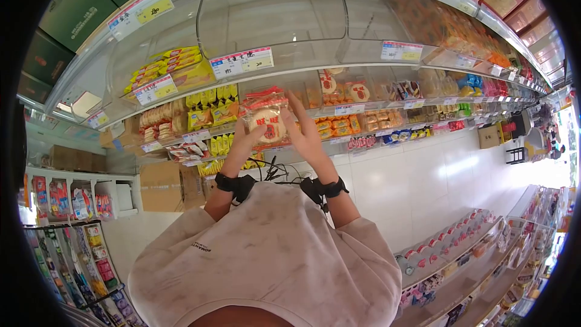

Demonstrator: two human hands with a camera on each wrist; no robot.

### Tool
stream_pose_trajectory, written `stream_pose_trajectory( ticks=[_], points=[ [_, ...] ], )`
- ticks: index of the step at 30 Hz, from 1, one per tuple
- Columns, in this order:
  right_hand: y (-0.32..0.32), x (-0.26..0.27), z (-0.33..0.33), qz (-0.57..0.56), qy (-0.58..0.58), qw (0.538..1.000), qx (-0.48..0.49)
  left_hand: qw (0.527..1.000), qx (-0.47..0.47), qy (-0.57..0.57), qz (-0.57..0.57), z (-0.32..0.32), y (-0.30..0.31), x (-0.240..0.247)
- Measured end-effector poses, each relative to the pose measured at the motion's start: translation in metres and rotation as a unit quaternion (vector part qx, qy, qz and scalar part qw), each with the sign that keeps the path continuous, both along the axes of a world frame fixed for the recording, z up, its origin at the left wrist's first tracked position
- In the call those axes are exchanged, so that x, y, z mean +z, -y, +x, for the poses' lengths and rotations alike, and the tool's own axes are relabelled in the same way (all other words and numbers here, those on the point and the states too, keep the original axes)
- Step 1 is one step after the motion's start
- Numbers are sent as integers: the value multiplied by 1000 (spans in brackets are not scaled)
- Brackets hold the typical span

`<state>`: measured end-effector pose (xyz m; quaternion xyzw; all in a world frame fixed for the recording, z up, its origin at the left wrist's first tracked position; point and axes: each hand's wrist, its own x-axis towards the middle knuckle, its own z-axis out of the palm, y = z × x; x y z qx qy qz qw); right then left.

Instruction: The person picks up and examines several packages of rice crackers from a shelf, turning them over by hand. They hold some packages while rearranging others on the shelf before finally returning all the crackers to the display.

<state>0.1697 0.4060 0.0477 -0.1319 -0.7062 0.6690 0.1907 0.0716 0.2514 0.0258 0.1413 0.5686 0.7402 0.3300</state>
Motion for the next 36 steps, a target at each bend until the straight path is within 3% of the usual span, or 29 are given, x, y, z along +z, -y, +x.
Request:
stream_pose_trajectory(
  ticks=[4, 8, 14, 16, 20, 23, 25, 34, 36],
  points=[
    [5, 15, 3, -55, -38, 996, 52, 991, -57, -118, -4, 4, -6, -2],
    [4, 4, 0, -35, -56, 997, 46, 989, -54, -137, -17, 4, -9, -12],
    [2, 1, -1, -73, -37, 995, 58, 993, -32, -114, -14, 6, -10, -8],
    [-6, 8, 3, -72, -48, 994, 65, 998, -17, -58, -30, 7, -7, 5],
    [-14, 6, 15, 68, -72, 989, 110, 993, 51, 93, 46, -2, -2, -18],
    [-9, 20, 20, 181, -53, 977, 101, 986, 15, 121, 115, -10, -1, -17],
    [-7, 16, 19, 221, -23, 972, 79, 990, -4, 114, 85, -7, -2, -15],
    [-16, 6, 23, 272, -67, 955, 92, 992, -48, 97, 64, -2, 5, -3],
    [-15, 15, 26, 224, -57, 965, 121, 992, -44, 95, 69, -3, 5, -11]
  ],
)
